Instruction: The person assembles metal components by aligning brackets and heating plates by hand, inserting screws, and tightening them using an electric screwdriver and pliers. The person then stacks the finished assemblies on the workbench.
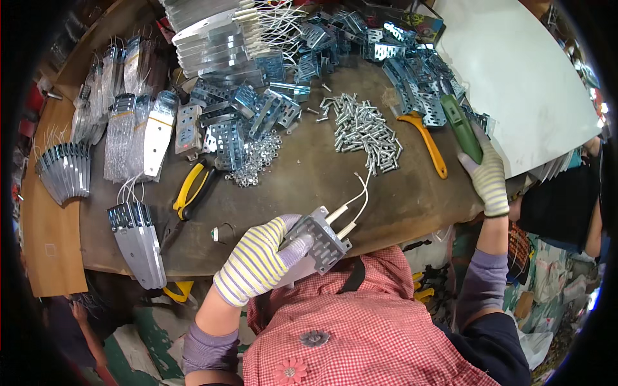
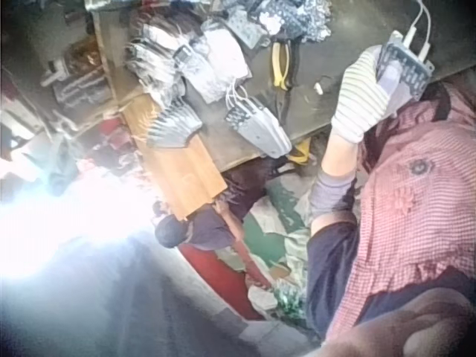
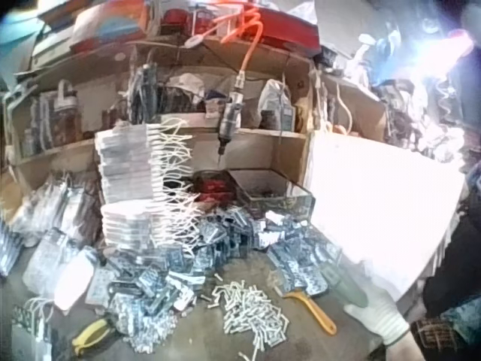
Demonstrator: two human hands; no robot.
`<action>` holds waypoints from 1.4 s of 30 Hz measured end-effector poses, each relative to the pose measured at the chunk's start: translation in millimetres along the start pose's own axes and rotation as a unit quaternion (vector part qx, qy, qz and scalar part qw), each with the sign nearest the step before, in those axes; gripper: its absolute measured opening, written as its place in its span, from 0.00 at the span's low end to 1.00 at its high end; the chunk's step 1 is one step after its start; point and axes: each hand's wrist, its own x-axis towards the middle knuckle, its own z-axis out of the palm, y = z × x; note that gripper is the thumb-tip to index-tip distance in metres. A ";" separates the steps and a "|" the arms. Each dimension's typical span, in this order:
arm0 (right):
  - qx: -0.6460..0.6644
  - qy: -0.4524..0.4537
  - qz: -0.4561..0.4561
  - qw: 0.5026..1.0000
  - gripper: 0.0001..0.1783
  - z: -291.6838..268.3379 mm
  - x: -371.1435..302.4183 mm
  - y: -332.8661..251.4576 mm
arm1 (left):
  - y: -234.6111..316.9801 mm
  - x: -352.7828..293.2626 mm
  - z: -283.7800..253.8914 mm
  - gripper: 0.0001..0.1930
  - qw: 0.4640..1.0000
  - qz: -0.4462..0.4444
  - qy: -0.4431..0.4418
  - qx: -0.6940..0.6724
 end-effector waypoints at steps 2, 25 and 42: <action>0.210 0.048 -0.017 0.976 0.40 3.3 -4.8 -6.4 | -1.5 4.6 -1.6 0.18 1.000 -0.016 -0.006 -0.008; 0.668 -0.109 -0.099 0.730 0.29 70.7 -17.7 -225.3 | -5.1 17.1 -7.9 0.12 0.973 -0.174 -0.108 -0.103; 0.684 -0.165 -0.069 0.707 0.34 78.4 -8.7 -221.4 | -7.5 21.3 -9.7 0.14 0.980 -0.155 -0.094 -0.080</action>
